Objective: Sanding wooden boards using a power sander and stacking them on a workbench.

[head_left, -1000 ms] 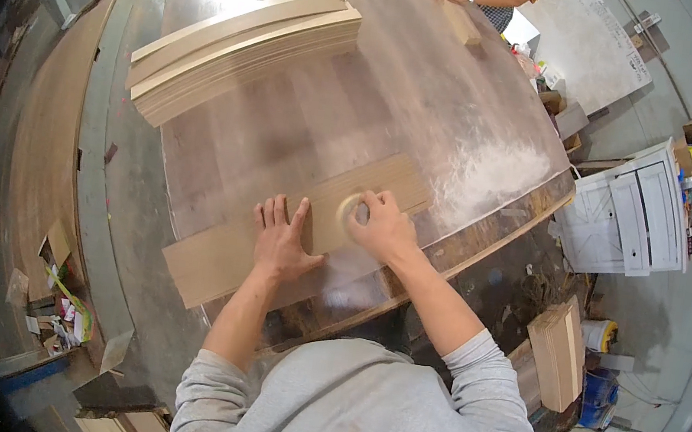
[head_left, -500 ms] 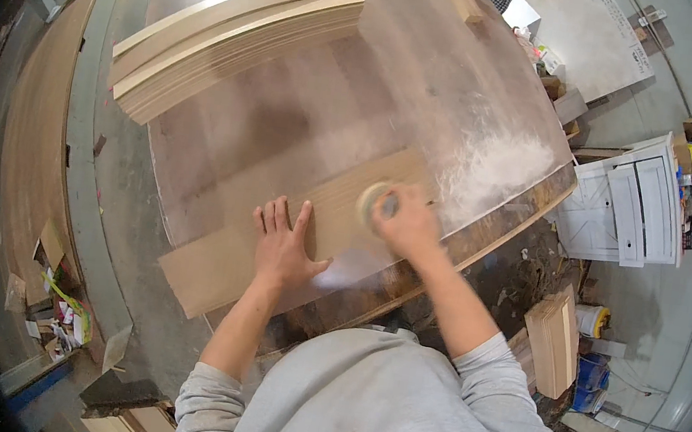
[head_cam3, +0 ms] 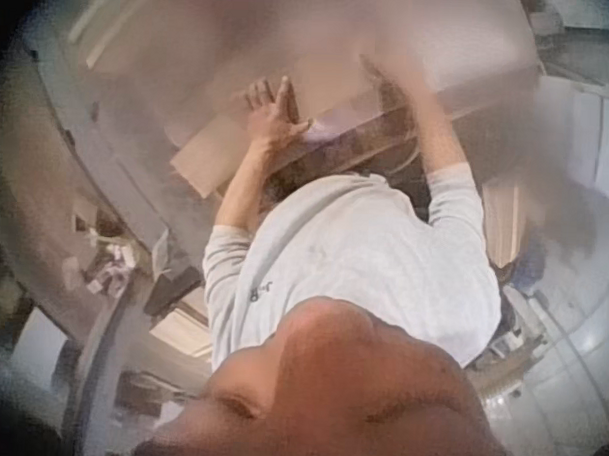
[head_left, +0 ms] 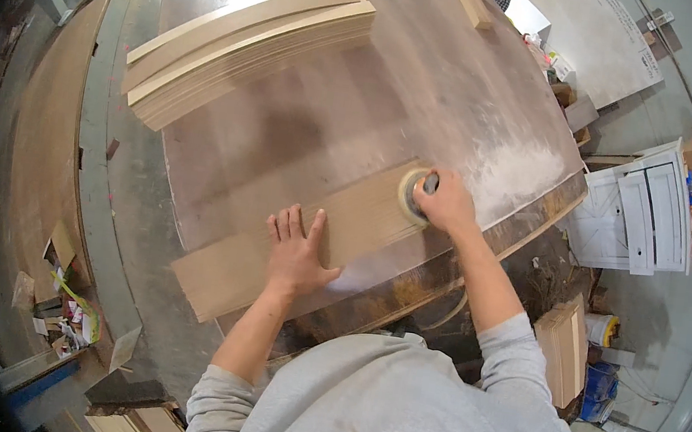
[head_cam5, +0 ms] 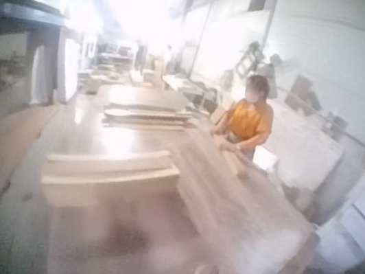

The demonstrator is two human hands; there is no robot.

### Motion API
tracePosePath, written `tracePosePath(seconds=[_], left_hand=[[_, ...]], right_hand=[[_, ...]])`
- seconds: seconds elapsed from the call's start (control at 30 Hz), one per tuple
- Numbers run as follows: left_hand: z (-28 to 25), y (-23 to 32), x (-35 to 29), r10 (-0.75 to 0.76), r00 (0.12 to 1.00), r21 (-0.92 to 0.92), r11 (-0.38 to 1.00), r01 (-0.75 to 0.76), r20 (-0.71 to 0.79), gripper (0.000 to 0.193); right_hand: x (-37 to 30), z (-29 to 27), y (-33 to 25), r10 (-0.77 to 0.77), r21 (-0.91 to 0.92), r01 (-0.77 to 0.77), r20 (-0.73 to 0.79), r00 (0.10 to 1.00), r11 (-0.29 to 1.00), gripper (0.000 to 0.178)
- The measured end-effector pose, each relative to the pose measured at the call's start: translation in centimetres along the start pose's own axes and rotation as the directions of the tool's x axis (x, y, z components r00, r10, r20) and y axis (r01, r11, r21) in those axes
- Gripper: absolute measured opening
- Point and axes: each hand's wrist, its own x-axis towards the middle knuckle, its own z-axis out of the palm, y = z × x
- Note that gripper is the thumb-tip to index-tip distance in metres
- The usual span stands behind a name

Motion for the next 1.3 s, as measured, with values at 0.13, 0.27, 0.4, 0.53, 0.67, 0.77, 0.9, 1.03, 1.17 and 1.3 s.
tracePosePath(seconds=[0.13, 0.27, 0.4, 0.53, 0.67, 0.77, 0.9, 1.03, 1.17, 1.3], left_hand=[[-0.2, 0.0, -0.3, -0.028, 0.999, 0.006, 1.000, 0.028, 0.039, 0.110], [-0.3, -0.1, -0.5, -0.034, 0.999, -0.028, 0.999, 0.035, 0.033, 0.111], [-0.4, -0.2, -0.7, -0.039, 0.997, -0.029, 0.999, 0.041, 0.062, 0.114], [0.2, -0.2, -0.1, -0.005, 0.999, -0.020, 1.000, 0.006, 0.054, 0.112], [0.0, -0.3, -1.1, -0.032, 0.997, -0.053, 0.998, 0.036, 0.067, 0.110], [-0.3, -0.4, -0.8, -0.051, 0.998, -0.051, 0.997, 0.052, 0.024, 0.110], [-0.3, 0.1, -0.3, -0.058, 0.994, -0.022, 0.998, 0.061, 0.097, 0.112], [-0.5, 0.4, 0.1, -0.060, 0.992, -0.016, 0.998, 0.062, 0.112, 0.113], [0.0, 0.1, -1.0, -0.073, 0.994, -0.045, 0.996, 0.077, 0.083, 0.111], [-0.6, 0.0, -0.4, -0.069, 0.995, -0.022, 0.997, 0.070, 0.076, 0.112]], right_hand=[[0.9, 0.0, -6.5, -0.050, -0.027, 0.053, 0.087, 0.995, 0.998, 0.046], [-2.7, 2.6, -7.8, -0.167, 0.045, 0.163, 0.138, 0.976, 0.986, 0.047], [2.2, -0.7, -3.3, -0.021, 0.071, 0.018, 0.043, 0.999, 0.997, 0.049], [3.2, 0.0, -2.0, 0.045, -0.019, -0.044, 0.013, 0.999, 0.999, 0.051], [-2.4, 2.7, -7.8, -0.168, 0.031, 0.166, 0.117, 0.979, 0.986, 0.056], [-0.7, 1.2, -8.0, -0.124, 0.045, 0.118, 0.163, 0.979, 0.992, 0.057], [3.3, -3.3, -3.2, 0.104, 0.119, -0.113, 0.085, 0.991, 0.986, 0.057], [1.2, 0.6, -2.4, -0.037, -0.092, 0.043, 0.068, 0.997, 0.995, 0.058], [-4.8, 1.1, -6.5, -0.125, -0.020, 0.133, 0.240, 0.963, 0.991, 0.057], [-5.0, -1.8, -1.5, 0.030, -0.056, -0.019, 0.203, 0.979, 0.998, 0.057]])
